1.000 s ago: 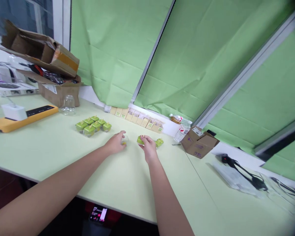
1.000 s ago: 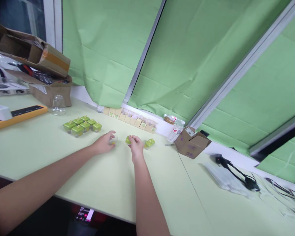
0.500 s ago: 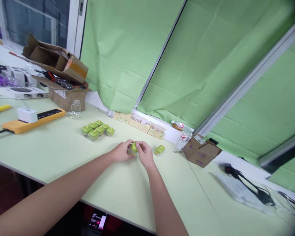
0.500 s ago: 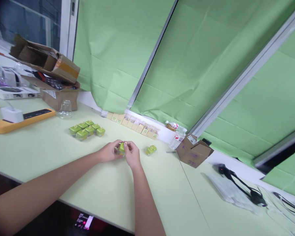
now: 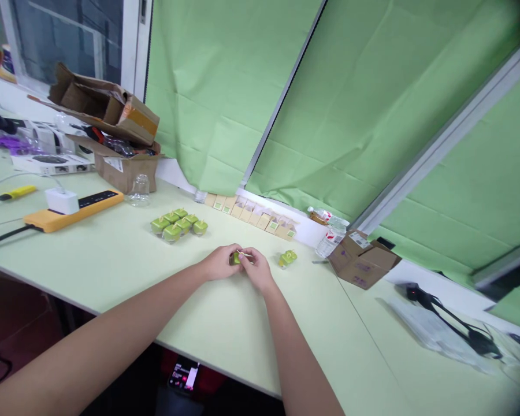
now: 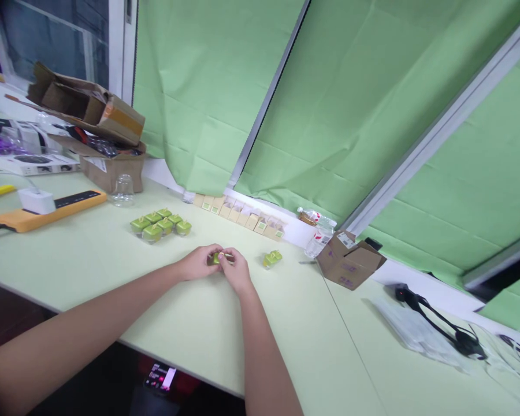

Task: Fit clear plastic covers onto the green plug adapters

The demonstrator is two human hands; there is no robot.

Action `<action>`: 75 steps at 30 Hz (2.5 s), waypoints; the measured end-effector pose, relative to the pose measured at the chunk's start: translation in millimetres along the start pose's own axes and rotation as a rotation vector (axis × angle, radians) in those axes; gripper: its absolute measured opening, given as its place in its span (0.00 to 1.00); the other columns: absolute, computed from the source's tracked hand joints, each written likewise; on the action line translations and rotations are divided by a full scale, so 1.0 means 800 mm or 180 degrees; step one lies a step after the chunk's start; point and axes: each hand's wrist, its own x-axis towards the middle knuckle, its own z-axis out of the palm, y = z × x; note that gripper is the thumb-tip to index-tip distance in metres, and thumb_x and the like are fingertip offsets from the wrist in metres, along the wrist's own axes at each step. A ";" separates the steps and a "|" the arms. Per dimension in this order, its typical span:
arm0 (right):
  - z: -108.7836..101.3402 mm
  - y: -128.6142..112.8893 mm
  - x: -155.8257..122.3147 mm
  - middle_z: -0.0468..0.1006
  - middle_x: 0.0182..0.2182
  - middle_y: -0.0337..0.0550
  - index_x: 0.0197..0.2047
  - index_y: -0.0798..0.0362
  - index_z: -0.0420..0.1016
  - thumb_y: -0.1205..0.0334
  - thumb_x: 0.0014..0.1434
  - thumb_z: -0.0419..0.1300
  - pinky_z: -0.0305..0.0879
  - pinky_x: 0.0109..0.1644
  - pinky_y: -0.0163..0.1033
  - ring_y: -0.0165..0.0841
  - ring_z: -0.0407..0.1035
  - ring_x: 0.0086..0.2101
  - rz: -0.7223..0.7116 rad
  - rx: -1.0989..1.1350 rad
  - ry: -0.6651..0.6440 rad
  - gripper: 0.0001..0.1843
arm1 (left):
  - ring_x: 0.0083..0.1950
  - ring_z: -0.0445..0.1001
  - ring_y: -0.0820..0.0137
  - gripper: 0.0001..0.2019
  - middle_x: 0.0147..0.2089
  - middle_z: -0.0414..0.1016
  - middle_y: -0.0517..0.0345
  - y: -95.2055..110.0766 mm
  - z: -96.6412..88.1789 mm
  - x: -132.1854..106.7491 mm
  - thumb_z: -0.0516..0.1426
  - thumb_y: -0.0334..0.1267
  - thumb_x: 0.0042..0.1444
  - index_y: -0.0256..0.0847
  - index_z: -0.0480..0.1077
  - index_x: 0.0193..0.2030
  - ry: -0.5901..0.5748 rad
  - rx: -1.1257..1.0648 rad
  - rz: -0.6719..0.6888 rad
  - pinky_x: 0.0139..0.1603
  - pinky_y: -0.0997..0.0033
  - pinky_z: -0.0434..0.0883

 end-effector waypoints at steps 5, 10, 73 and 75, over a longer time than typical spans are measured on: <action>-0.017 0.003 0.008 0.77 0.38 0.43 0.37 0.51 0.74 0.44 0.50 0.63 0.72 0.40 0.41 0.34 0.72 0.37 0.0288 0.0250 0.0549 0.19 | 0.36 0.71 0.62 0.12 0.34 0.73 0.54 0.006 -0.032 0.007 0.61 0.42 0.43 0.43 0.69 0.36 0.0239 0.1259 -0.0277 0.36 0.66 0.64; -0.019 0.007 0.008 0.77 0.34 0.42 0.34 0.51 0.75 0.45 0.49 0.63 0.72 0.38 0.41 0.35 0.73 0.34 0.0512 -0.0008 0.0506 0.18 | 0.52 0.67 0.46 0.16 0.46 0.71 0.38 0.001 -0.070 0.013 0.60 0.43 0.46 0.38 0.69 0.41 0.0808 0.2655 -0.0951 0.50 0.49 0.61; -0.124 0.043 0.007 0.73 0.50 0.60 0.48 0.56 0.76 0.56 0.52 0.56 0.56 0.59 0.50 0.48 0.66 0.52 0.0748 -0.1955 0.2486 0.22 | 0.42 0.73 0.65 0.10 0.38 0.76 0.53 0.017 0.011 0.058 0.51 0.38 0.60 0.41 0.74 0.35 0.0097 0.1676 0.0583 0.46 0.66 0.68; -0.133 0.056 0.010 0.75 0.46 0.56 0.42 0.54 0.77 0.55 0.51 0.57 0.60 0.56 0.49 0.47 0.69 0.48 0.0896 -0.1930 0.2320 0.17 | 0.41 0.73 0.65 0.09 0.38 0.76 0.53 0.008 0.039 0.053 0.52 0.36 0.59 0.41 0.74 0.34 0.0016 0.1558 0.0550 0.44 0.66 0.69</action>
